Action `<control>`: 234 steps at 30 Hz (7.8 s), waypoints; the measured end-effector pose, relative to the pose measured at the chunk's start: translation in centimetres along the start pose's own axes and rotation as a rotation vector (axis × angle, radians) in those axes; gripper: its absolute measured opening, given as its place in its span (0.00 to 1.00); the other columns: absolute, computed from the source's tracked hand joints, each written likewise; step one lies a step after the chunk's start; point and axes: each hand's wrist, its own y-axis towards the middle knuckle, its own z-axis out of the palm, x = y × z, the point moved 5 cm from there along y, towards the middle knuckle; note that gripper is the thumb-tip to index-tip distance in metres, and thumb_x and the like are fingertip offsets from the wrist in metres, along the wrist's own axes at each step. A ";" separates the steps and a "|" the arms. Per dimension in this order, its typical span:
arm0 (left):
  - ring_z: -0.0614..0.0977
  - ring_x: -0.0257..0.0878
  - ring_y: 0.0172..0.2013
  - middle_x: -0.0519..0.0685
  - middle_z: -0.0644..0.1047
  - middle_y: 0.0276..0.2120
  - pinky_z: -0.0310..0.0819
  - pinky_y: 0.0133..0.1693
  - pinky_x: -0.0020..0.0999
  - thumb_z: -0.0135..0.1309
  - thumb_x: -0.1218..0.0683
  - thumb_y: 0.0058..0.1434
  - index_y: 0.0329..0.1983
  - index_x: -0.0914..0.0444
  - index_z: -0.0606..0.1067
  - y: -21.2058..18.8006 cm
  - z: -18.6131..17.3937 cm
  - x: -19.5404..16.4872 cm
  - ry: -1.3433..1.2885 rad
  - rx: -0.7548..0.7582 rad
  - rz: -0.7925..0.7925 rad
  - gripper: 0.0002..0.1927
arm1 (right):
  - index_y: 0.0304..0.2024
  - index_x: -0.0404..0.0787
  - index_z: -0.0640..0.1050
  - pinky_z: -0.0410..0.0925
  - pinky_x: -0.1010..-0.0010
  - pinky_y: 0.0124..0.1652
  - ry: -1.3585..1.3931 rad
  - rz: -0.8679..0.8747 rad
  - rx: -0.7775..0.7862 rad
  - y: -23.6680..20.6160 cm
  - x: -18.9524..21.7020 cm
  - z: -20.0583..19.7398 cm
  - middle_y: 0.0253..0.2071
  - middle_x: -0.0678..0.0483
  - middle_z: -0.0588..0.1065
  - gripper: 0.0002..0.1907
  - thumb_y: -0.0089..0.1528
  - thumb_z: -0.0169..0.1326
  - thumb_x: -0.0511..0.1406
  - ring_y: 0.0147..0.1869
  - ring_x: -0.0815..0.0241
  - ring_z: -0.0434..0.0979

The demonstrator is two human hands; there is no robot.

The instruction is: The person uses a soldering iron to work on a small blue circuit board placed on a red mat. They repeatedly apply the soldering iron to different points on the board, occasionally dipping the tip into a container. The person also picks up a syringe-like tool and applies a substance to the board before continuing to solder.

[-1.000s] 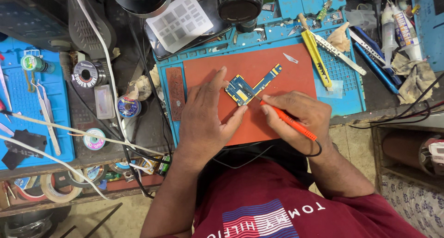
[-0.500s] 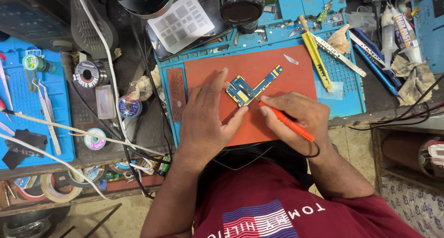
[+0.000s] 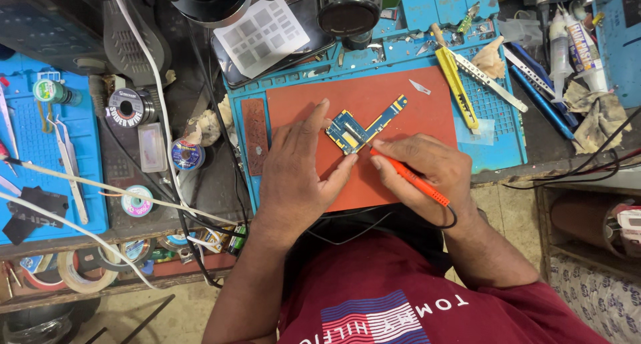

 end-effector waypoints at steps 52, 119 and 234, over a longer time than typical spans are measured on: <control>0.76 0.51 0.54 0.52 0.75 0.50 0.71 0.58 0.47 0.70 0.53 0.56 0.74 0.64 0.57 -0.3 0.2 1.0 -0.098 -0.015 -0.037 0.48 | 0.46 0.35 0.84 0.66 0.77 0.31 -0.009 0.042 -0.069 -0.2 0.0 0.9 0.32 0.51 0.79 0.11 0.61 0.64 0.28 0.30 0.67 0.77; 0.77 0.49 0.54 0.53 0.74 0.50 0.72 0.58 0.45 0.71 0.51 0.57 0.77 0.65 0.50 -0.5 0.5 1.7 -0.141 -0.004 -0.097 0.53 | 0.49 0.34 0.83 0.73 0.75 0.39 -0.048 0.038 -0.005 0.6 0.5 1.7 0.39 0.48 0.82 0.11 0.64 0.64 0.30 0.39 0.62 0.84; 0.78 0.45 0.47 0.52 0.75 0.49 0.75 0.53 0.41 0.73 0.53 0.54 0.77 0.66 0.51 -0.5 0.3 1.5 -0.145 -0.033 -0.090 0.55 | 0.48 0.33 0.83 0.74 0.74 0.40 -0.011 0.018 -0.027 0.2 0.5 1.6 0.41 0.46 0.82 0.13 0.61 0.64 0.28 0.40 0.59 0.84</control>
